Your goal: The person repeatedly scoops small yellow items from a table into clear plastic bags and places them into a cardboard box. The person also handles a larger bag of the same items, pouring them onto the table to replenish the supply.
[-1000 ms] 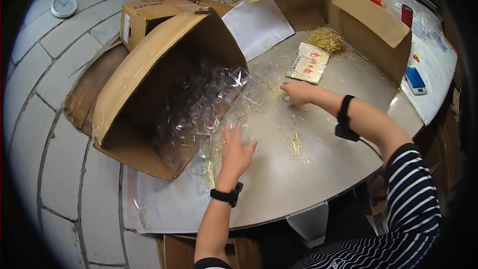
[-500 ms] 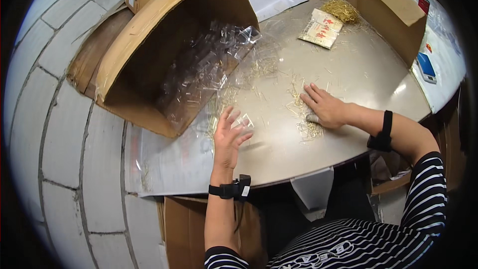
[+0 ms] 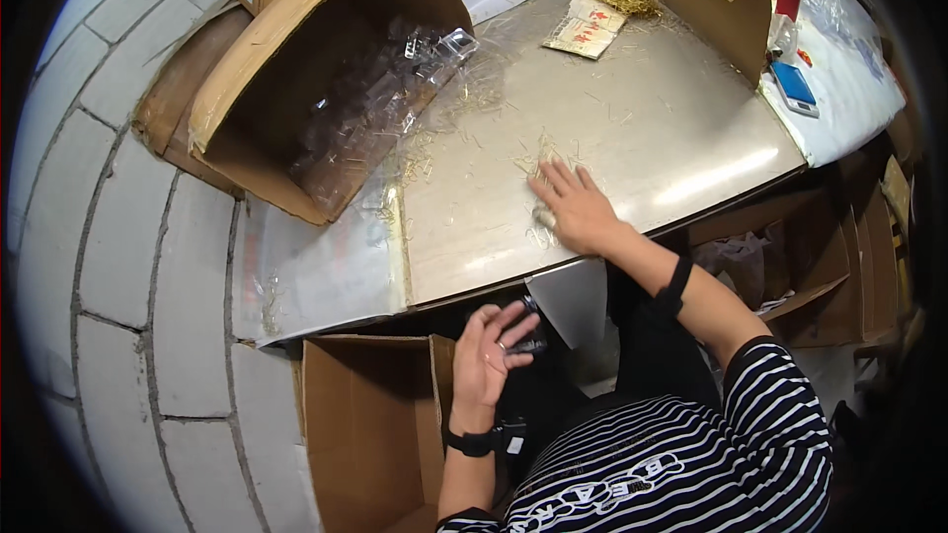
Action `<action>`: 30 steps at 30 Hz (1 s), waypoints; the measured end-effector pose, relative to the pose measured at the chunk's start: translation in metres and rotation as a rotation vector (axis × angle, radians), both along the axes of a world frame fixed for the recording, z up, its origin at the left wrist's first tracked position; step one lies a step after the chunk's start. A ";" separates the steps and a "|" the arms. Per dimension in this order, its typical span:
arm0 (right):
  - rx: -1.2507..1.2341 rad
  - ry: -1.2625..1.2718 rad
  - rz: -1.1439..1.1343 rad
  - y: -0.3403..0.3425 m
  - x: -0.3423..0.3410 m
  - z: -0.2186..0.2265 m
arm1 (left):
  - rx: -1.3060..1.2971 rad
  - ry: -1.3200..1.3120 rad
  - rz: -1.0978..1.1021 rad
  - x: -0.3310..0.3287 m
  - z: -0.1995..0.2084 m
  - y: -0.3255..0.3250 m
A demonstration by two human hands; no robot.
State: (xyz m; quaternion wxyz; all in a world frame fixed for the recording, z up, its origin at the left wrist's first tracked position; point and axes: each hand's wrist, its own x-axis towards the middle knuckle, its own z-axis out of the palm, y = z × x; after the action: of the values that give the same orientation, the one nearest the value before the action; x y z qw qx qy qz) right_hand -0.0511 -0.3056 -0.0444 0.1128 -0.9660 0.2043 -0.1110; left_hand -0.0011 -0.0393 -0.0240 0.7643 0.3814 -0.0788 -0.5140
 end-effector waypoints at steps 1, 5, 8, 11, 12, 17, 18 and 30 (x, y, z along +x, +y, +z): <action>-0.002 -0.020 -0.057 -0.012 0.006 -0.004 | -0.007 0.033 -0.007 -0.006 -0.008 0.008; 0.057 -0.031 -0.009 -0.031 -0.006 -0.004 | 0.024 0.091 0.023 -0.022 -0.050 0.048; 0.309 -0.154 0.006 -0.033 -0.026 0.015 | 0.121 0.066 0.053 -0.033 -0.089 0.074; 0.397 -0.322 -0.177 -0.053 -0.029 0.001 | 0.247 0.121 -0.052 -0.045 -0.129 0.062; 0.324 -0.253 -0.119 -0.041 -0.021 0.000 | 0.355 0.100 -0.090 -0.050 -0.140 0.053; 0.018 -0.140 0.090 0.025 0.003 -0.002 | 0.067 0.180 -0.295 -0.074 -0.156 -0.015; -0.017 -0.208 0.055 0.032 0.000 -0.014 | 0.008 0.233 -0.288 -0.073 -0.149 -0.022; 0.301 -0.436 0.069 0.074 -0.129 0.031 | -0.125 0.346 -0.319 -0.086 -0.159 -0.023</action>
State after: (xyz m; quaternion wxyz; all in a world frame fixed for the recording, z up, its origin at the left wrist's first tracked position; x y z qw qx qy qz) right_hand -0.1797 -0.2318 -0.0138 0.3002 -0.8980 0.1565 -0.2810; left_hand -0.0869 -0.0620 -0.1833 0.6977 0.2225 -0.0374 -0.6799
